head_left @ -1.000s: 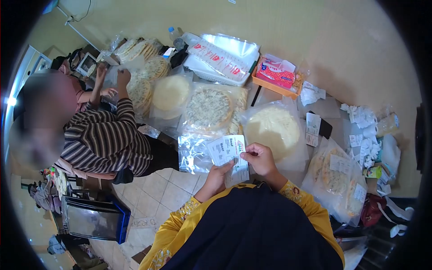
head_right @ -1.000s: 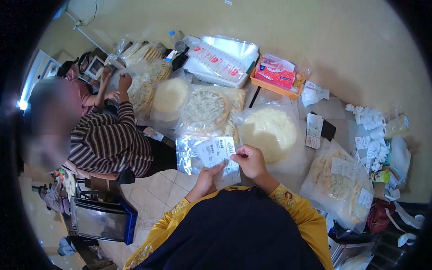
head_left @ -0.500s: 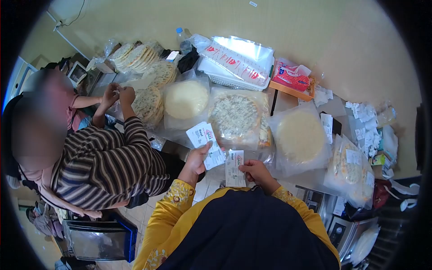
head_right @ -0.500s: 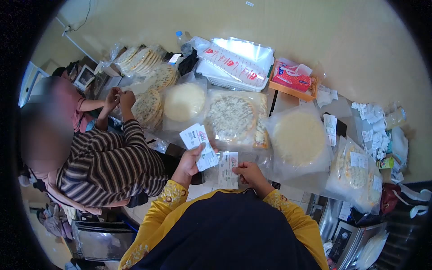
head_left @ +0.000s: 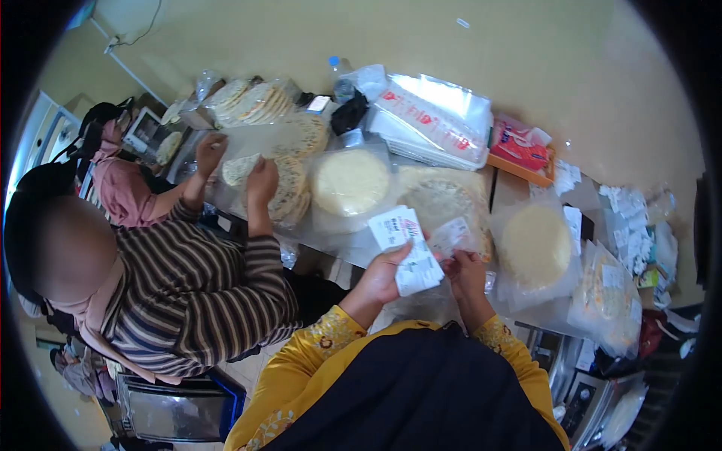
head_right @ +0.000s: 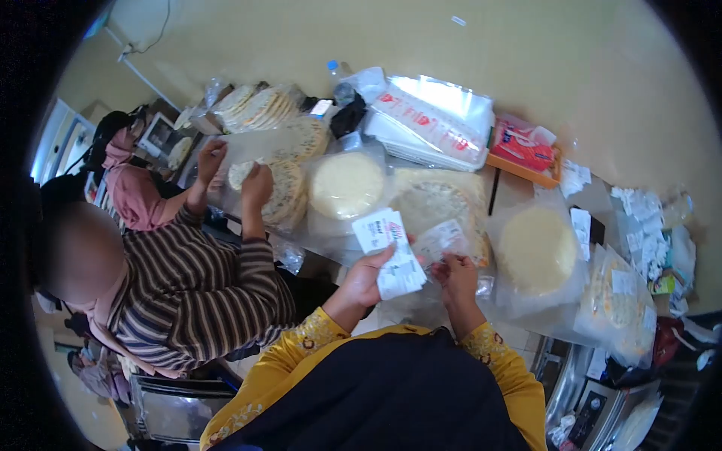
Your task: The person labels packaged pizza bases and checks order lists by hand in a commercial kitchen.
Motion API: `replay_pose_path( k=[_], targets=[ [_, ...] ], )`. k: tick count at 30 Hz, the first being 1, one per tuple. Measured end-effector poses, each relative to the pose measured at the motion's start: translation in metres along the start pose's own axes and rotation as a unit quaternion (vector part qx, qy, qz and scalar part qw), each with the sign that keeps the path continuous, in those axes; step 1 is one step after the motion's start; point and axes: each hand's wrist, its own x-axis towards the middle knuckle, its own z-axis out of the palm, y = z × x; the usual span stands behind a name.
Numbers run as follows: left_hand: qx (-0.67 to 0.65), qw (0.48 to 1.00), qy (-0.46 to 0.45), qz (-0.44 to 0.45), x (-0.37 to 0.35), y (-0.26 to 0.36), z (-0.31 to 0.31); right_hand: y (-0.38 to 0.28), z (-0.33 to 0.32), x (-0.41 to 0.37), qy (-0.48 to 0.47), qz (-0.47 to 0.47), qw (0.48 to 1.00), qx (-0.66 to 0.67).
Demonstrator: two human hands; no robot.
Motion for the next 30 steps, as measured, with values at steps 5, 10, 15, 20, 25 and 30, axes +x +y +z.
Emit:
replay_pose_path(
  k=[5,10,15,20,25,30],
  targets=[
    [-0.034,0.999,-0.006,-0.022,0.003,-0.008,0.008,0.004,0.03,0.031,-0.008,-0.023,0.998,0.058],
    [0.013,0.999,0.009,-0.039,0.002,-0.011,0.006,0.038,0.01,0.119,-0.029,-0.036,0.993,-0.111],
    [0.013,0.998,-0.007,-0.055,-0.002,-0.012,-0.005,0.041,0.02,0.106,-0.122,0.089,0.987,0.052],
    [0.037,0.996,0.008,-0.085,-0.011,-0.015,-0.021,0.01,-0.007,0.011,-0.14,0.074,0.986,-0.048],
    [0.072,0.991,0.065,-0.092,-0.04,-0.012,-0.048,-0.017,-0.053,-0.034,0.041,-0.067,0.986,-0.145],
    [0.106,0.985,0.132,-0.035,-0.042,-0.005,-0.075,-0.039,-0.041,-0.005,0.058,-0.39,0.788,-0.473]
  ],
)
